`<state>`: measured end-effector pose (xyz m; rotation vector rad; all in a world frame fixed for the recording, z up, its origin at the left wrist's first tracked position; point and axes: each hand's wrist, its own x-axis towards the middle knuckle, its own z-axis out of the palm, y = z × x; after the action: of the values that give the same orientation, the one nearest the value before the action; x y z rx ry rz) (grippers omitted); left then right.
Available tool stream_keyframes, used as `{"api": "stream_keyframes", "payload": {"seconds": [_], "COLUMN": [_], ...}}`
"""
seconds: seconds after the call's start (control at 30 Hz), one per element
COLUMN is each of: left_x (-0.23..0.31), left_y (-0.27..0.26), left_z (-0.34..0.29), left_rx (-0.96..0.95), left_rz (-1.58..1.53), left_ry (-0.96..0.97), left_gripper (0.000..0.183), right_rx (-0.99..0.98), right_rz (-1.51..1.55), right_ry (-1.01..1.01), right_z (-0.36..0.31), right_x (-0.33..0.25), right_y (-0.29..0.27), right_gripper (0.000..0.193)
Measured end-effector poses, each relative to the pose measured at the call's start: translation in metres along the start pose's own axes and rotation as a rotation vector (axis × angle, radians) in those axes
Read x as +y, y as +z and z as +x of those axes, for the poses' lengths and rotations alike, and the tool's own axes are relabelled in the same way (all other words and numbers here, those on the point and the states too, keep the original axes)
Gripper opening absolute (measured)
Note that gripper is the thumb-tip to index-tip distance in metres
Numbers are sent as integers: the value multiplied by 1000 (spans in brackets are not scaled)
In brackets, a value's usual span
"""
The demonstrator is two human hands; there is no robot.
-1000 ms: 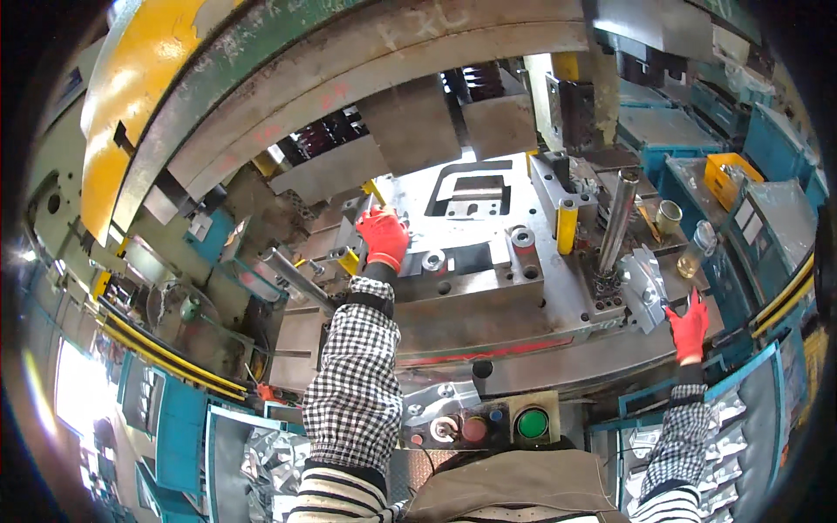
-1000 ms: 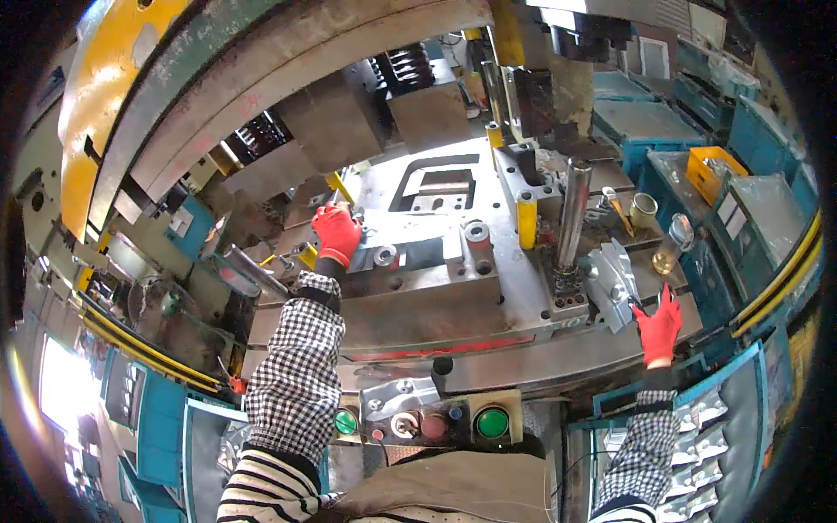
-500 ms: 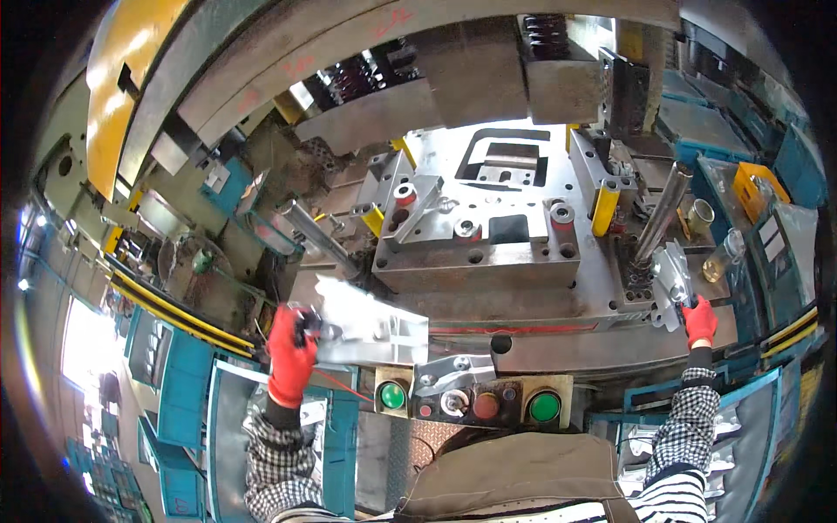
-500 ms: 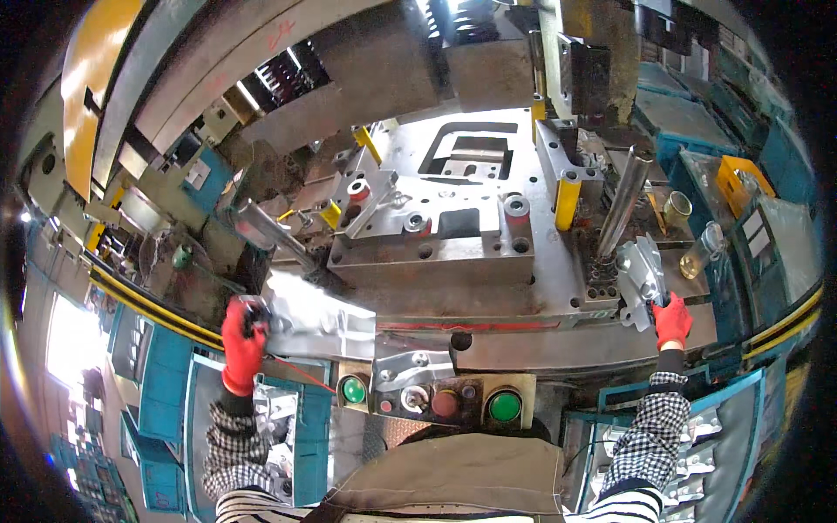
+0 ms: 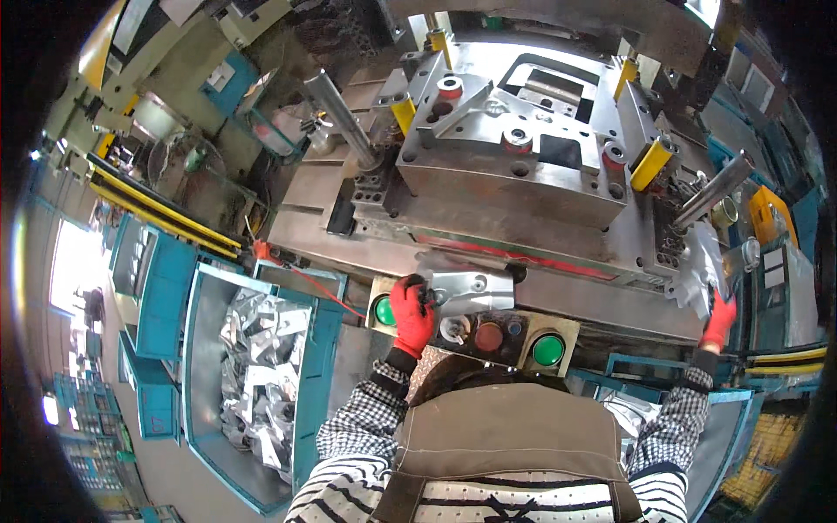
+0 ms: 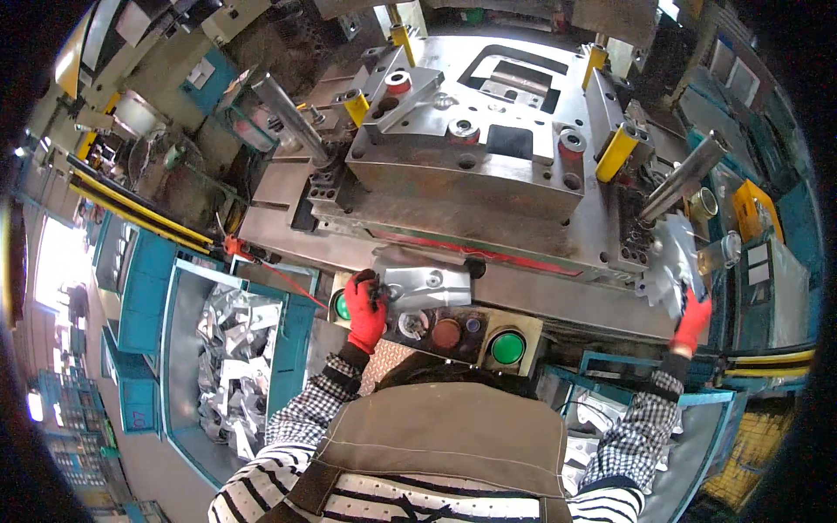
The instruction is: Operating a metal stamping press to shape metal components.
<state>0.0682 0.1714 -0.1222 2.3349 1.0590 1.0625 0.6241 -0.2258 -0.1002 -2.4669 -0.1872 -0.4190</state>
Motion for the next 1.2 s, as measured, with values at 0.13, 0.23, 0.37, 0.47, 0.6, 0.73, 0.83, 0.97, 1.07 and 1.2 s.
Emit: {"api": "stream_keyframes", "payload": {"seconds": [0.13, 0.23, 0.37, 0.47, 0.6, 0.73, 0.83, 0.97, 1.07, 1.2], "left_x": [-33, -24, -37, -39, -32, -37, -44, -42, -44, -46], "left_y": [-15, -21, -11, 13, 31, 31, 34, 26, 36, 25], "left_z": [-30, -27, -22, -24, -23, -23, -25, -24, -23, -28], "left_rx": [126, 92, -131, -87, -60, -92, -66, -66, -97, -109], "left_rz": [249, 288, 251, 184, 20, -179, -196, -152, -138, -203], "left_ry": [-208, -229, -35, -61, -220, -298, -288, -279, -234, -277], "left_gripper": [44, 48, 56, 62, 59, 56, 55, 55, 57, 57], "right_rx": [-154, -351, -361, -459, -466, -286, -630, -1059, -1272, -927], "right_rz": [756, 782, 849, 702, 750, 473, 838, 836, 780, 151], "right_ry": [192, 57, -101, -366, -507, -1141, -934, -480, -310, -1364], "right_z": [-60, -103, -108, -134, -118, -63, -38, -5, 60, 46], "right_x": [7, -36, -11, -131, -237, -334, -392, -442, -433, -458], "right_y": [-57, -127, -129, -124, -69, -33, -6, 35, 124, 148], "right_gripper": [47, 41, 39, 43, 38, 27, 29, 30, 27, 32]}}
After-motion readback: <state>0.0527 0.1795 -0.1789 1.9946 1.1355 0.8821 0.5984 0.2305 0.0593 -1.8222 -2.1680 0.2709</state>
